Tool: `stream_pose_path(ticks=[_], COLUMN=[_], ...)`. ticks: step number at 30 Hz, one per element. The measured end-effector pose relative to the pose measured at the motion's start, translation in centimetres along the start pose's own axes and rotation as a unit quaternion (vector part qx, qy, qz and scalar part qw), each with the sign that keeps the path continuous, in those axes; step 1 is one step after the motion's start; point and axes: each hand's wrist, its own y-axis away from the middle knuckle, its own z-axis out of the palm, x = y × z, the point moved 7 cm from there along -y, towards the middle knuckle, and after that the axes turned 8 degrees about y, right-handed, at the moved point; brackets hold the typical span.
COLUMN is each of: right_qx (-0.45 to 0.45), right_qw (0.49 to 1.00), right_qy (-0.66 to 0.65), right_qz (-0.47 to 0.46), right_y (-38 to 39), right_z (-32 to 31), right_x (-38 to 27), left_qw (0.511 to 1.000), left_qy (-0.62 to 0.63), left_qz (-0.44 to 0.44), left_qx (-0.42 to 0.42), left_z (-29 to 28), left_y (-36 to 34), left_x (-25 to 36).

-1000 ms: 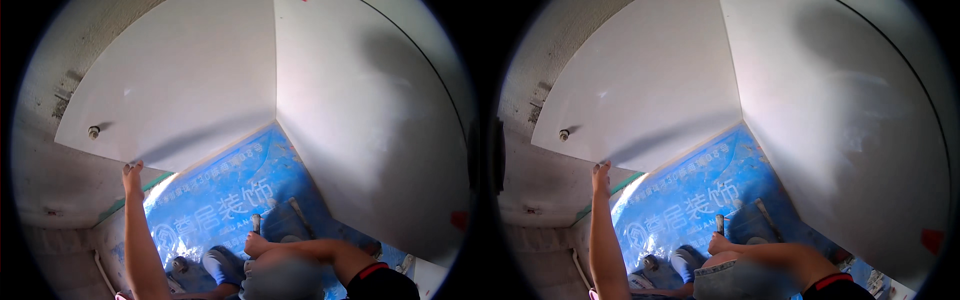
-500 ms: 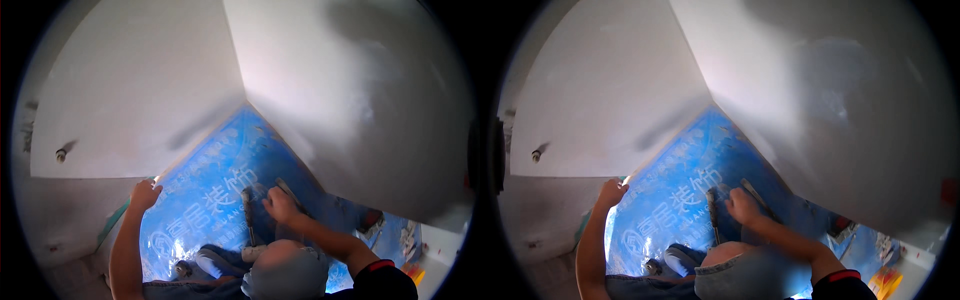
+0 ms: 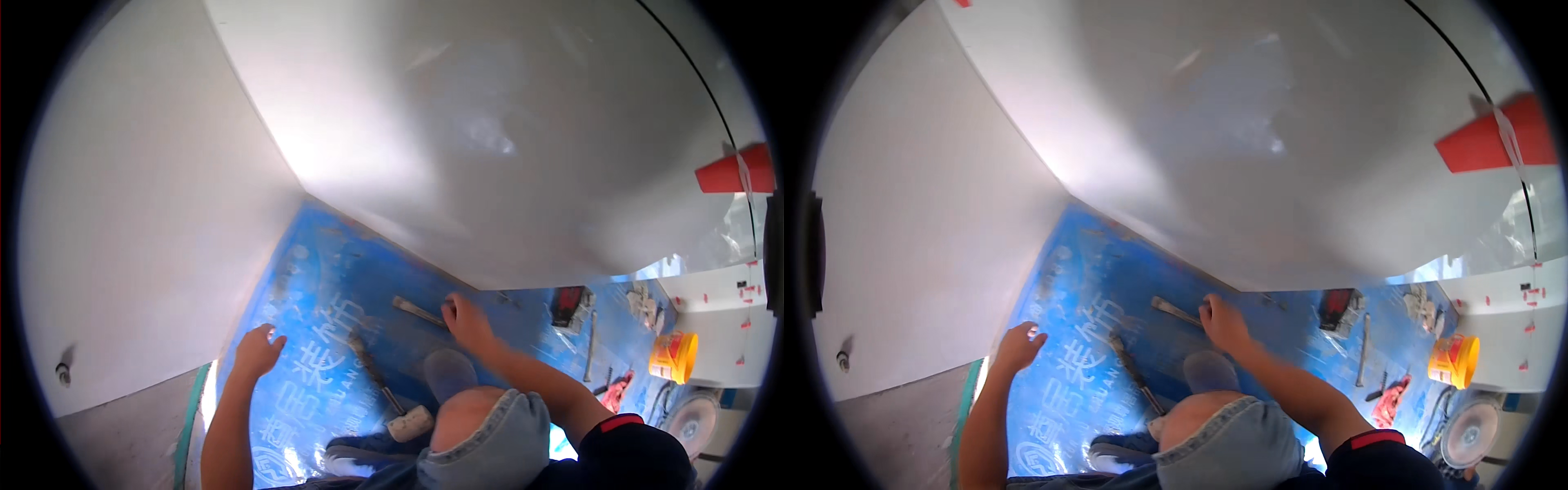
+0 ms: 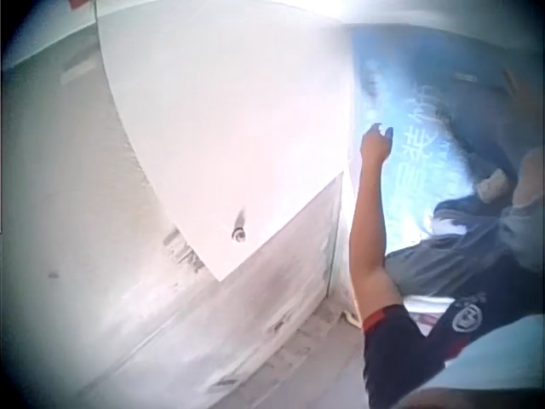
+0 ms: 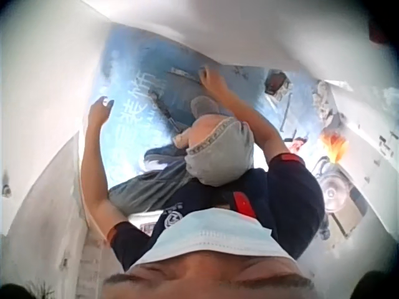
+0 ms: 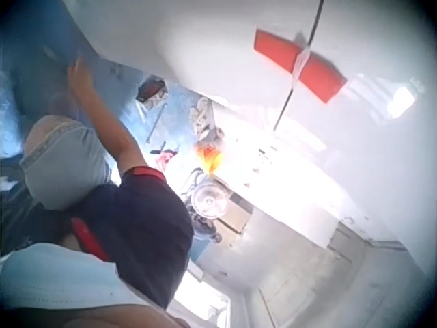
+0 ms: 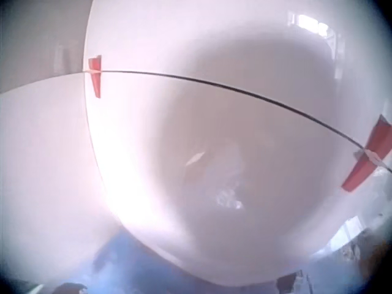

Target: The person installs a wall tile by positioning it against a pre-mortared wall and then repeatedly striking the surface with a rubber mallet to secure it.

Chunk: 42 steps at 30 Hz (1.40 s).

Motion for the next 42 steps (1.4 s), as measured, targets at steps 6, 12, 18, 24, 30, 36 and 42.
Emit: stream_pose_path(ticks=[6, 12, 18, 24, 30, 36, 42], right_qx=[0.048, 0.090, 0.087, 0.028, -0.120, -0.162, -0.102], right_qw=[0.990, 0.988, 0.990, 0.991, 0.975, 0.968, 0.944], right_qy=[0.134, 0.118, 0.104, -0.014, -0.179, -0.165, -0.267], right_qz=[-0.010, -0.032, -0.048, -0.132, -0.054, -0.100, -0.164], right_y=[-9.8, -10.8, -10.3, -8.5, -6.5, -5.7, -11.1], right_z=[1.5, 4.8, 2.7, 1.4, 2.3, 5.7, 3.3], right_x=[-6.8, -5.0, -6.7, -9.6, -13.5, -18.4, -25.6], left_qw=[0.999, 0.995, 0.987, 0.977, 0.981, 0.890, 0.487], left_qy=[0.017, -0.020, 0.037, 0.098, 0.097, 0.213, 0.694], left_qz=[0.001, -0.045, -0.144, -0.180, -0.124, -0.146, -0.142], left_qx=[0.041, 0.083, 0.062, 0.055, 0.115, 0.375, 0.510], left_z=[-2.7, -4.1, -4.5, -3.9, -5.1, -6.2, -7.2], left_y=[2.2, 5.8, 8.8, 9.9, 11.0, 12.4, 12.8], left_x=[-2.4, -11.4, -15.1, -15.7, -17.7, -23.9, -23.0])
